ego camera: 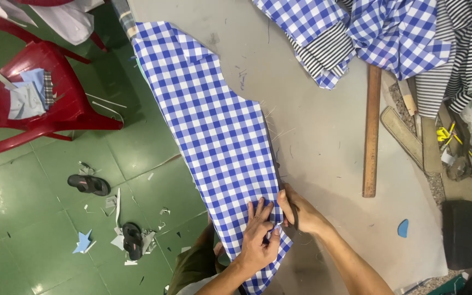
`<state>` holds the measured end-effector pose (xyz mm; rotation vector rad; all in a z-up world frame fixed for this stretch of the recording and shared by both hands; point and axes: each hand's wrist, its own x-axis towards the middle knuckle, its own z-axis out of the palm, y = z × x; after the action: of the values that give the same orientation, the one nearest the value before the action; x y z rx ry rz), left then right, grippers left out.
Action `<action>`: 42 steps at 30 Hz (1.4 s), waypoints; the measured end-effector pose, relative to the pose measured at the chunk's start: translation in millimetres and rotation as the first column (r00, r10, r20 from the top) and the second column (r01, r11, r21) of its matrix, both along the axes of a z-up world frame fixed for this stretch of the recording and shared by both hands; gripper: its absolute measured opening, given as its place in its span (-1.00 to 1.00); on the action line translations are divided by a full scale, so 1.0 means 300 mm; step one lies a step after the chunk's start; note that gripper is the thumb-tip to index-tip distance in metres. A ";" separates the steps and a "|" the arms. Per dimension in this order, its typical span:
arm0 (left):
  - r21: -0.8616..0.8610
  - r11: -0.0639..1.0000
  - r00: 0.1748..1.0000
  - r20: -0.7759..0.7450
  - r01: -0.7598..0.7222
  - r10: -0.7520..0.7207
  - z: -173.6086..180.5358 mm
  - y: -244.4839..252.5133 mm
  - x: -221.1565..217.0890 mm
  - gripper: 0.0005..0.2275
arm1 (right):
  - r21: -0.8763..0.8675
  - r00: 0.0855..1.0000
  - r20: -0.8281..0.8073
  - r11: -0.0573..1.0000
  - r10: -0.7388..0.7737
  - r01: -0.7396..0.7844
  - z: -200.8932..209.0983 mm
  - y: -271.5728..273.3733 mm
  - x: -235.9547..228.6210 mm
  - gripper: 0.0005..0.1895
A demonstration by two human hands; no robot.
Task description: The person cuts a blue and white checkered fabric with shears, folds it, and irons it on a work table. The person repeats cutting and folding actions, handling the fabric and using an iron to press the material.
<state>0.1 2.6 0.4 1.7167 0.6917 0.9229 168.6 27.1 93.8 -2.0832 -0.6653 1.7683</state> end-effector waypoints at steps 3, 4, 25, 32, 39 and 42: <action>-0.016 1.000 1.000 0.020 0.021 -0.021 -0.011 -0.002 -0.006 -0.83 | 0.004 1.000 0.017 1.000 -0.015 0.015 -0.014 0.006 -0.010 -0.08; -0.013 1.000 0.999 0.020 0.025 -0.025 -0.012 -0.002 -0.006 -0.83 | 0.007 1.000 0.016 1.000 -0.019 0.019 -0.010 0.007 -0.011 -0.08; -0.019 1.000 0.996 0.092 -0.016 0.018 -0.032 -0.011 -0.011 -0.89 | 0.079 1.000 0.028 0.997 0.004 -0.006 -0.017 0.059 0.035 -0.19; -0.002 1.000 0.995 0.094 -0.022 0.022 -0.044 -0.015 -0.009 -0.94 | 0.177 0.998 0.040 0.984 -0.044 0.036 -0.020 0.060 0.026 -0.22; 0.031 1.000 0.999 0.039 -0.002 0.000 0.024 0.002 -0.008 -0.82 | 0.436 0.954 0.206 0.893 -0.218 0.110 -0.166 -0.148 0.004 -0.28; 0.115 0.992 0.999 0.020 -0.050 0.048 -0.008 0.001 -0.004 -0.85 | 0.371 0.806 0.378 0.873 -0.454 0.317 -0.214 -0.408 -0.065 -0.17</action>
<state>-1.0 2.8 -2.0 1.7978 0.6827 1.0281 149.1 -95.1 29.7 -2.2318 -0.5173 0.8975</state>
